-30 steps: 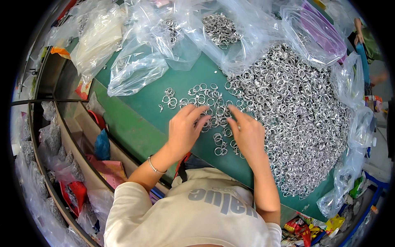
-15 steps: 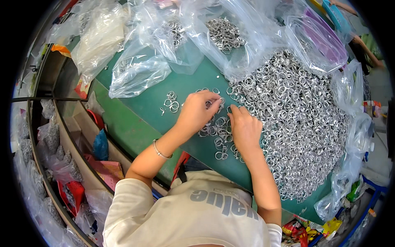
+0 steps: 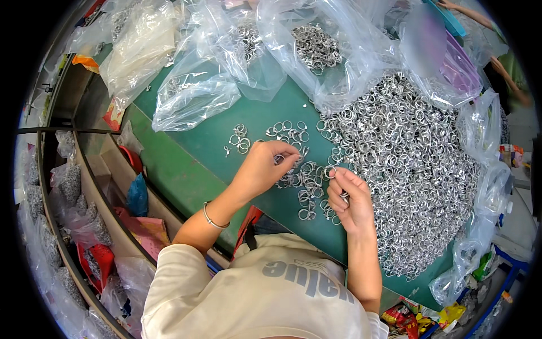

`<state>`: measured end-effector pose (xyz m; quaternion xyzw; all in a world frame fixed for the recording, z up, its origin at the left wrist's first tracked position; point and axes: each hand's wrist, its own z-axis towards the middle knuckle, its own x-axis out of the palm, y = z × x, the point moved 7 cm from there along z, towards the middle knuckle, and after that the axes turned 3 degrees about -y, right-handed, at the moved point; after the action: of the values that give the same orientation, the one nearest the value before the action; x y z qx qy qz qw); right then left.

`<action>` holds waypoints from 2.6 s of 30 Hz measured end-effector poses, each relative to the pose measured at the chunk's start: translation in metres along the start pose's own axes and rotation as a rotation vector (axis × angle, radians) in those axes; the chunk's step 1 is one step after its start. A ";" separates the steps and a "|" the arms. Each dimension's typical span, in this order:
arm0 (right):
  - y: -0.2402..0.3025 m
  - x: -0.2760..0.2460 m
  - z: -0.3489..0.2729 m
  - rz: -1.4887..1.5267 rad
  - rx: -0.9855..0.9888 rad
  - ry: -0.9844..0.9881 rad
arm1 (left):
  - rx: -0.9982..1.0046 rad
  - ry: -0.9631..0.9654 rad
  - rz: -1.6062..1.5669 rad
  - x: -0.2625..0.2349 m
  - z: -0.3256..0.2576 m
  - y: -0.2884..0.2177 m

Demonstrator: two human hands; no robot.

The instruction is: The person picks up small metal rings and clasps from a large pile on a green workbench, groups them together, and place them into plastic bags.

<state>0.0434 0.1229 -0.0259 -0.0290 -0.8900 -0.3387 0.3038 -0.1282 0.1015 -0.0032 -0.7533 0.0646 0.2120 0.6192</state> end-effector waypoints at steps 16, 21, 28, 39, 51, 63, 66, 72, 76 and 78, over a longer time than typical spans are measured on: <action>0.007 -0.009 -0.015 -0.736 -0.653 -0.132 | 0.667 -0.197 0.400 0.013 -0.023 -0.044; 0.023 -0.009 -0.035 -0.975 -0.616 -0.209 | 0.643 -0.186 0.381 0.011 -0.016 -0.048; 0.059 -0.028 -0.081 -1.043 -0.844 -0.342 | 0.619 -0.194 0.420 0.018 -0.010 -0.045; 0.106 -0.089 -0.147 -1.047 -1.135 -0.639 | 0.578 -0.191 0.434 0.028 -0.008 -0.050; 0.117 -0.122 -0.164 -0.902 -1.093 -0.702 | 0.486 -0.214 0.523 0.036 -0.014 -0.050; 0.094 -0.092 -0.139 -1.105 -0.932 -0.558 | 0.468 -0.076 0.615 0.035 -0.026 -0.044; 0.092 -0.059 -0.130 -1.177 -0.925 -0.394 | 0.436 -0.142 0.504 0.027 -0.033 -0.038; 0.055 0.028 -0.086 -1.159 -0.761 0.074 | 0.279 -0.456 0.226 -0.029 -0.050 -0.009; 0.000 0.090 -0.015 -0.848 -0.291 0.323 | 0.225 -0.578 0.151 -0.057 -0.063 0.014; -0.026 0.132 0.021 -0.503 0.018 0.355 | 0.177 -0.615 0.116 -0.065 -0.071 0.021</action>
<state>-0.0816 0.0956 0.0203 0.2547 -0.8052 -0.3950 0.3615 -0.1771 0.0178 0.0136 -0.5923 -0.0647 0.4581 0.6596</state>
